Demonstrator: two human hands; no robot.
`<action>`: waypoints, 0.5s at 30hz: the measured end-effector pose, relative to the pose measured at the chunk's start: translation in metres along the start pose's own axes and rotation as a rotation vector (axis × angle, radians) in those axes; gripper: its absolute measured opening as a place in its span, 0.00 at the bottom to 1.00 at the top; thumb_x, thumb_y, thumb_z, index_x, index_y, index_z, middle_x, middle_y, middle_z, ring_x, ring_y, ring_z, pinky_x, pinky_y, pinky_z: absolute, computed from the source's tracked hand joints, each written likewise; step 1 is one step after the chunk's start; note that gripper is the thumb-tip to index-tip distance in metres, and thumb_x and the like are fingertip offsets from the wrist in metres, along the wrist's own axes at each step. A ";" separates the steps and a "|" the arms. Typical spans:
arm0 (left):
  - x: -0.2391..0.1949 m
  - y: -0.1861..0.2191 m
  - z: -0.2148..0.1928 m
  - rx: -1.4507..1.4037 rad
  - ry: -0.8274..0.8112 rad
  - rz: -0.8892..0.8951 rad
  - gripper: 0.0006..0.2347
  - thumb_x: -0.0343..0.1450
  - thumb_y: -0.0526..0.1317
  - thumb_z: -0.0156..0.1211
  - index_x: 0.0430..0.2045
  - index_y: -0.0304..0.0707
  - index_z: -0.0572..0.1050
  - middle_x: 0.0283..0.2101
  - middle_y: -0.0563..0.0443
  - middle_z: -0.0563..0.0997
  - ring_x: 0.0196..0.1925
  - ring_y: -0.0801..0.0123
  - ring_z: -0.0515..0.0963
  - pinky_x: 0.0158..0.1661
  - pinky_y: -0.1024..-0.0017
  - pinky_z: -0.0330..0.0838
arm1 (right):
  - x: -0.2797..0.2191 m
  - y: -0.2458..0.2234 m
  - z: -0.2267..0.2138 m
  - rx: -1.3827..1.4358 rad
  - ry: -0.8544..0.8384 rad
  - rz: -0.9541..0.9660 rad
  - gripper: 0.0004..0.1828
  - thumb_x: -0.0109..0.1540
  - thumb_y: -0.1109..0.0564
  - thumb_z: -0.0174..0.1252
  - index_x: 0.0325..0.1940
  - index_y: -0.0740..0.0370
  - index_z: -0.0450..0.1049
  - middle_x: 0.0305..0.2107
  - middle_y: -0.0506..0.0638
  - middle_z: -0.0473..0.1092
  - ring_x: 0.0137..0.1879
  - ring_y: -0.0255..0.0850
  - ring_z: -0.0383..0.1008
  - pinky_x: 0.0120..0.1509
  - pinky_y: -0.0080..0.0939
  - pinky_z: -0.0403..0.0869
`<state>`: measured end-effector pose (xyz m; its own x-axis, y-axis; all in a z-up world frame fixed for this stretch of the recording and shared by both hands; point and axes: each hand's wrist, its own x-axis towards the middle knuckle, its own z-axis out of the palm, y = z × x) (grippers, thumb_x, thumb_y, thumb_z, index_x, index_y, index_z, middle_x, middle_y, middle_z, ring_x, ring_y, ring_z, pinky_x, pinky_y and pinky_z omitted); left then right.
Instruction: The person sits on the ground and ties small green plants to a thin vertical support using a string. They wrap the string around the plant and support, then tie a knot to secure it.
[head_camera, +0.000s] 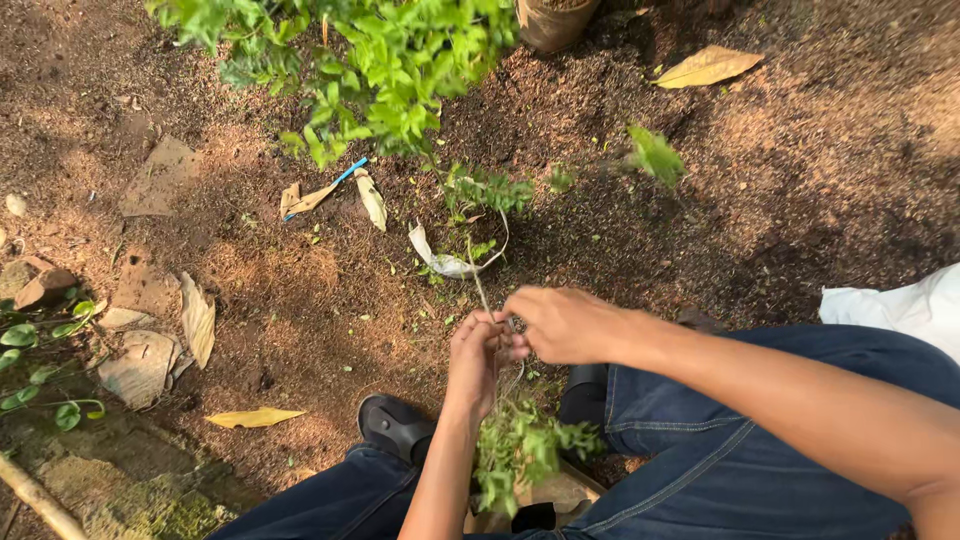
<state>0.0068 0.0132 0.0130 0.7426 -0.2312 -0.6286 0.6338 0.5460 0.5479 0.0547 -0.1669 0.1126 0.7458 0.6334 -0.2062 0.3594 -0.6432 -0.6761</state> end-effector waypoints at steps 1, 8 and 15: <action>0.001 0.001 -0.001 0.001 0.026 -0.027 0.05 0.72 0.31 0.47 0.36 0.32 0.71 0.31 0.50 0.76 0.29 0.70 0.78 0.30 0.69 0.79 | 0.000 -0.002 0.001 -0.033 -0.008 0.018 0.14 0.58 0.63 0.51 0.48 0.65 0.69 0.40 0.60 0.73 0.40 0.61 0.77 0.42 0.59 0.74; -0.006 0.009 0.007 -0.106 -0.069 0.006 0.08 0.76 0.38 0.46 0.40 0.33 0.73 0.28 0.54 0.73 0.24 0.75 0.70 0.23 0.77 0.64 | 0.006 -0.002 -0.005 -0.062 -0.036 0.103 0.10 0.67 0.52 0.50 0.48 0.60 0.69 0.33 0.58 0.75 0.34 0.59 0.78 0.38 0.59 0.74; -0.004 0.003 0.007 0.003 -0.071 0.054 0.04 0.77 0.34 0.50 0.40 0.34 0.72 0.31 0.53 0.74 0.24 0.76 0.71 0.23 0.76 0.64 | 0.005 -0.001 -0.003 -0.061 -0.076 0.086 0.11 0.66 0.58 0.47 0.51 0.58 0.70 0.28 0.57 0.74 0.30 0.57 0.77 0.33 0.57 0.72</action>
<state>0.0072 0.0099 0.0214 0.7890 -0.2578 -0.5578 0.5930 0.5572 0.5813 0.0601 -0.1640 0.1149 0.7315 0.6039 -0.3165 0.3310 -0.7204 -0.6095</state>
